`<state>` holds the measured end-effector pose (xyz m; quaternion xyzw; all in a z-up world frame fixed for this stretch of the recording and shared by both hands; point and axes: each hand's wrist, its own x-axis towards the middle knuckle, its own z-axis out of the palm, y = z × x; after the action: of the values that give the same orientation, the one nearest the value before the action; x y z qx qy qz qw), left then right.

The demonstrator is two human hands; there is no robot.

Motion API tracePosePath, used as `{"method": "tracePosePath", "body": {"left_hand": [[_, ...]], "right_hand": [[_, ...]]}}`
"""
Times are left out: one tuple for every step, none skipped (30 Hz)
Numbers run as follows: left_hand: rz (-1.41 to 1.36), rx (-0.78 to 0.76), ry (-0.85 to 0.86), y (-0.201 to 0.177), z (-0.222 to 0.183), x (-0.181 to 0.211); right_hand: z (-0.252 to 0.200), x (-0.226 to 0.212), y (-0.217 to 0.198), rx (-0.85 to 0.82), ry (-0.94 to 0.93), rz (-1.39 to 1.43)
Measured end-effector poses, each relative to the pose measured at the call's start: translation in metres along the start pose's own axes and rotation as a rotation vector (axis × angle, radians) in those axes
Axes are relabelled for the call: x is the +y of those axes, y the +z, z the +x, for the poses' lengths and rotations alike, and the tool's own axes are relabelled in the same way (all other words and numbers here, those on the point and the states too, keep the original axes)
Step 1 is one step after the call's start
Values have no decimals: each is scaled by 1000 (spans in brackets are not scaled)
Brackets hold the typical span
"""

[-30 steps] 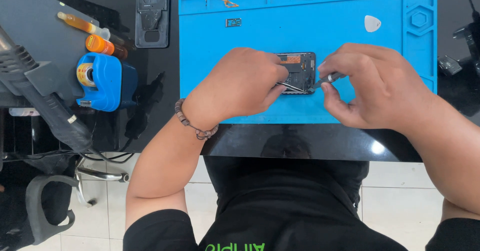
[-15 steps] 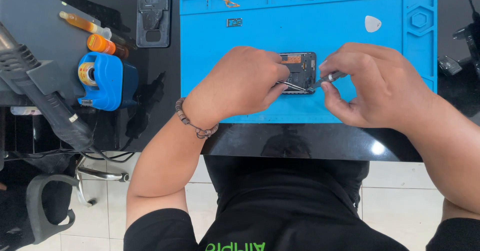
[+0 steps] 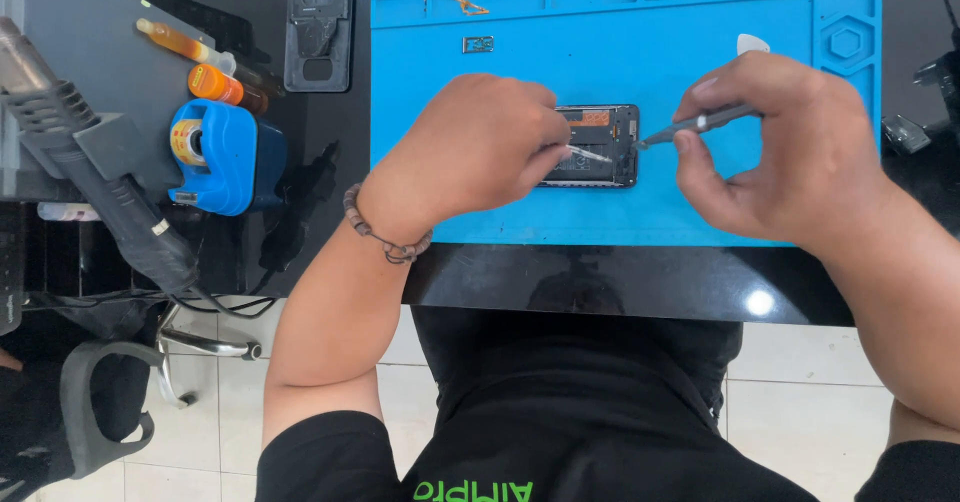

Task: The person uses tweezers and a screwdriver to remove small components and screws from a disassembled smartphone placed on a blue work mat. They carefully lift and place parts onto the mat while manipulating the phone's internal components.

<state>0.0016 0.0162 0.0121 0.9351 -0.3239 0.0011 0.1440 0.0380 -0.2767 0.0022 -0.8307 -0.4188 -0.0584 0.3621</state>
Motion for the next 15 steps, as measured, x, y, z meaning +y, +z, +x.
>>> {"method": "tracePosePath", "body": {"left_hand": [[5,-1,-4,-6,-2,-8],[11,64,-10,-11,-5,-15],[17,128,-18,-17,-7,-22],[22,127,-23,-18,-11,-35],[89,216,-46,-19,-15,-47],[156,304,-67,-20,-19,-59],[163,306,-72,-18,-22,-71],[231,333,-147,-16,-25,-82],[298,360,-224,-14,-29,-94],[303,363,-230,-15,-31,-98],[283,369,-271,-15,-34,-103],[263,375,-311,-15,-36,-107],[267,378,-314,-17,-37,-107],[220,385,-328,-19,-38,-107],[171,392,-340,-20,-38,-108]], "right_hand": [[-1,5,0,2,-5,3],[-3,10,0,43,6,-7],[-4,15,0,84,17,-17],[-4,18,1,84,11,-12],[-3,21,1,83,4,-39],[-3,23,2,81,-3,-67],[-4,25,4,82,-11,-64],[-4,26,6,80,-3,-102],[-4,27,7,76,5,-140],[-4,29,8,75,-3,-137],[-4,30,9,55,32,-155],[-4,31,9,34,67,-173],[-3,30,10,36,61,-173],[-3,30,10,33,71,-166],[-2,29,10,30,83,-162]]}}
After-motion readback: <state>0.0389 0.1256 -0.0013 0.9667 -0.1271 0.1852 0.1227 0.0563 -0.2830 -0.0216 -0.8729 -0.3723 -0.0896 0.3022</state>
